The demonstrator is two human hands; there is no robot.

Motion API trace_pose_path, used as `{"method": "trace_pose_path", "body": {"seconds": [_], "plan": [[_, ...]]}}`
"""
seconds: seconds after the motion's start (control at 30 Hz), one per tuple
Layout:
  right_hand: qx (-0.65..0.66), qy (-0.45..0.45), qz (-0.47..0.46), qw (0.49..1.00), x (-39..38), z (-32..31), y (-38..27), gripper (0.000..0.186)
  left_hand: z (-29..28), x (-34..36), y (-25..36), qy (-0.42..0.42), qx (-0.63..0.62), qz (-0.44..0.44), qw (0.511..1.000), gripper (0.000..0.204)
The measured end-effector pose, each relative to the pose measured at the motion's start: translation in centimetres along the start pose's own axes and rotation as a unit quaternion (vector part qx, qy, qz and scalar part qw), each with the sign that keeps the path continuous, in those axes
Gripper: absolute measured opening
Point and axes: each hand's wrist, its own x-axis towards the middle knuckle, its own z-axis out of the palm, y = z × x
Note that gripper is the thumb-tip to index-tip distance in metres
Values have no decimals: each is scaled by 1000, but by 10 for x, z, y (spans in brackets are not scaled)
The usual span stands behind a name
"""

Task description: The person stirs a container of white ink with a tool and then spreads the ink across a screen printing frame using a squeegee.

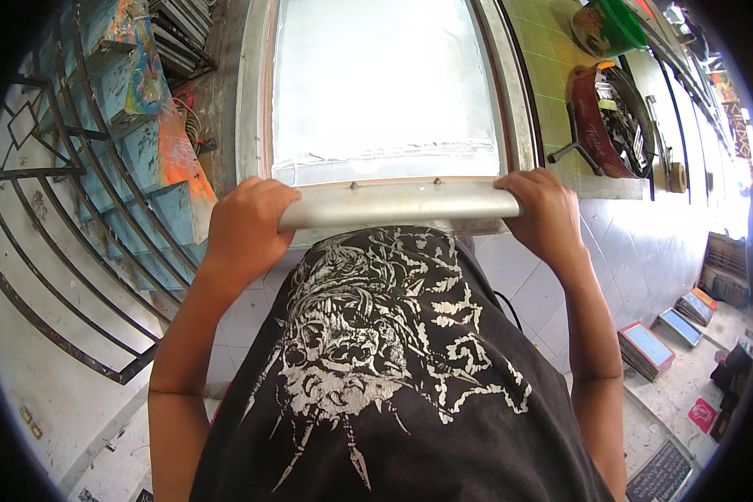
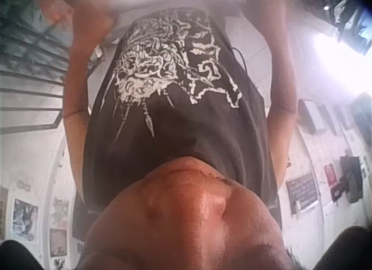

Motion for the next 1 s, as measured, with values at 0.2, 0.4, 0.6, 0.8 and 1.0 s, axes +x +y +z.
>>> {"method": "trace_pose_path", "body": {"seconds": [0.2,0.4,0.6,0.8,1.0], "plan": [[11,28,-23,999,-26,13,-8,20,17,-25,4,-15,0,0,1000,36],[1,-2,-22,1000,-27,20,-7,24,27,-25,2,-15,-5,6,1000,37],[-1,-2,-42,999,-28,23,-4,24,30,-26,2,-11,15,19,1000,37],[15,-49,-33,998,-12,14,3,25,19,-12,-4,-58,-10,-5,998,36],[18,-36,-23,999,-9,11,0,24,16,-8,-6,-38,-19,6,999,35]]}}
